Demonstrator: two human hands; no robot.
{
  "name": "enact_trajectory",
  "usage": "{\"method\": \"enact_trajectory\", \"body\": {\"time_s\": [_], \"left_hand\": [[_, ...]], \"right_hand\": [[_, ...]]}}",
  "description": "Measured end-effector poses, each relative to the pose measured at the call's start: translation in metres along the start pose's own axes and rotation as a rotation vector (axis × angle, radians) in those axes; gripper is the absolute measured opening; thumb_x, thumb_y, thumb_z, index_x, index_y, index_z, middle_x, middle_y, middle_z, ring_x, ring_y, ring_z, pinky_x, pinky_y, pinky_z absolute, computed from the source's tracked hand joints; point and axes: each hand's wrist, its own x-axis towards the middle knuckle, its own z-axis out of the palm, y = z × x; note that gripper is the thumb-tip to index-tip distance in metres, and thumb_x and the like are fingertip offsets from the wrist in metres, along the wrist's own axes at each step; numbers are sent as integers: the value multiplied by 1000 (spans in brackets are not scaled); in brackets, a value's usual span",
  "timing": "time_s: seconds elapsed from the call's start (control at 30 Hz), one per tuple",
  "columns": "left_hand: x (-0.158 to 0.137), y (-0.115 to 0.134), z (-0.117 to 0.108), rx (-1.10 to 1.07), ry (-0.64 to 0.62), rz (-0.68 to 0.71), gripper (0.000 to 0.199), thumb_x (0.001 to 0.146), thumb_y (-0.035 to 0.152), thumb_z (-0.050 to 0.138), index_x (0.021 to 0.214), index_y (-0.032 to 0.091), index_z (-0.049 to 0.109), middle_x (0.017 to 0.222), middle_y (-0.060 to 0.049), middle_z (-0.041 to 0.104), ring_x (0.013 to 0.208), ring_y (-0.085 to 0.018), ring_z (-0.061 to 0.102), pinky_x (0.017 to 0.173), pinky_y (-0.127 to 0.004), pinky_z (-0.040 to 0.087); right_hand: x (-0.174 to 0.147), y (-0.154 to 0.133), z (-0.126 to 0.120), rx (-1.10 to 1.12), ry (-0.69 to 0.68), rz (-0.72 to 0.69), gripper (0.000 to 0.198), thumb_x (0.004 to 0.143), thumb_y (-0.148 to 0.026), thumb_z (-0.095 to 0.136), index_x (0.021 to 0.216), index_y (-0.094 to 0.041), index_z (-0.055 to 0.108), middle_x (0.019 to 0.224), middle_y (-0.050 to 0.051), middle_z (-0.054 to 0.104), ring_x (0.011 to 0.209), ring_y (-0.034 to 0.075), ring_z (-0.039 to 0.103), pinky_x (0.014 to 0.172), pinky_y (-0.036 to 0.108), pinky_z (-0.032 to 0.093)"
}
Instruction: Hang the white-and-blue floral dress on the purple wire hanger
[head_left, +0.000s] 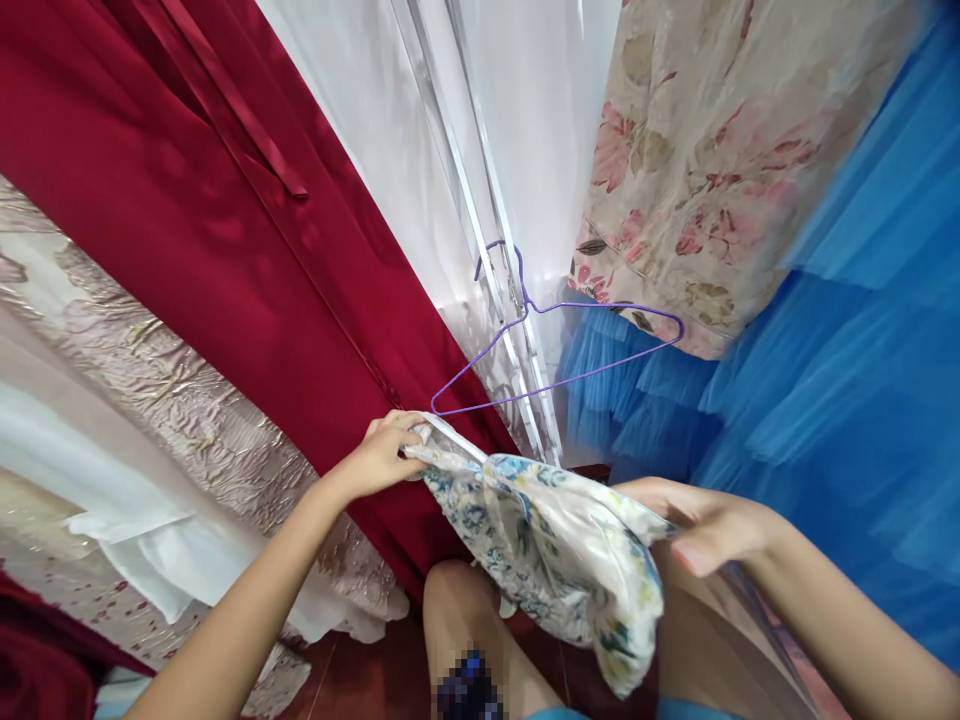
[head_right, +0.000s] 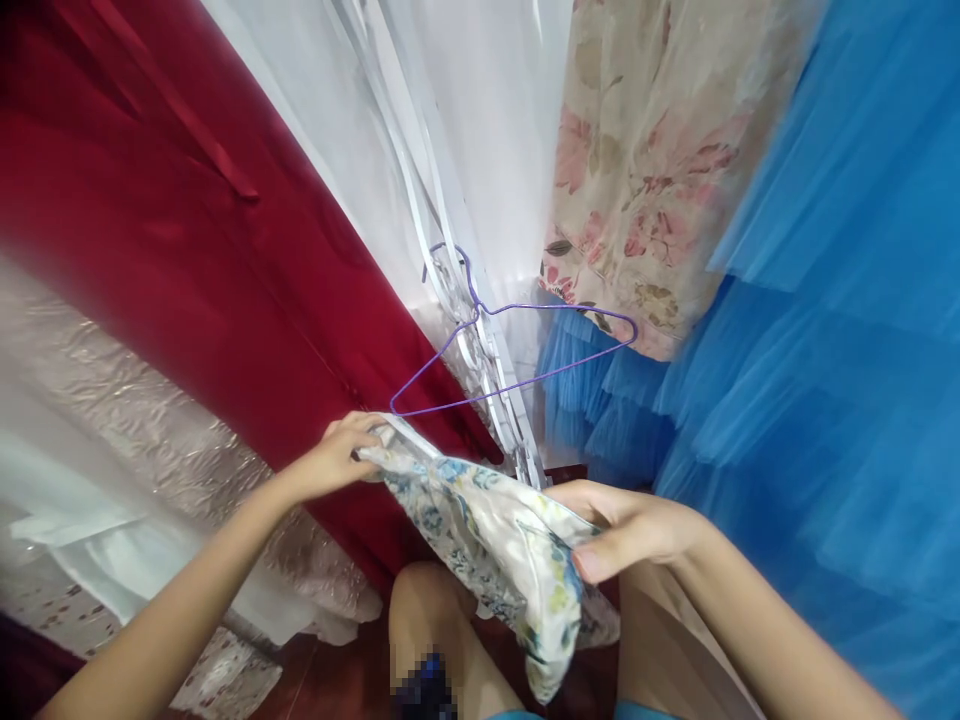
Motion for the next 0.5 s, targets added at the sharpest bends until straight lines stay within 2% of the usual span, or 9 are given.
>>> {"method": "enact_trajectory", "body": {"time_s": [0.1,0.23,0.3,0.4,0.5], "left_hand": [[20,-5,-18,-107,22,-38,18,75,36,68,72,21,76,138,-7,59,124,-34,44,107,-49,29],[45,18,-33,-449,53,51,17,71,34,71,66,20,76,125,-10,68,115,-33,52,103,-41,38],[54,31,-34,-686,-3,36,19,72,34,71,73,17,79,115,-12,72,103,-31,61,91,-37,46],[60,43,-27,-986,-81,-87,33,71,36,75,92,11,79,95,-14,76,81,-26,68,72,-32,50],[60,49,-17,-1181,-71,-186,43,68,35,81,99,6,77,88,-15,77,75,-25,70,69,-31,52]], "right_hand": [[19,-2,-5,-58,6,-77,57,72,-44,80,116,-9,70,100,11,75,95,25,69,95,36,48],[19,-11,-19,-72,103,-150,55,74,-46,79,112,-8,73,94,10,77,86,22,70,83,30,51],[11,-20,-25,-38,197,-180,48,72,-44,80,106,-9,74,88,9,77,77,21,70,77,29,52],[-4,-35,-32,82,415,-236,38,73,-43,75,97,-15,75,82,8,77,74,24,71,77,37,54],[-11,-53,-40,133,617,-253,31,78,-42,68,96,-18,74,81,8,76,76,28,72,81,45,54]]}}
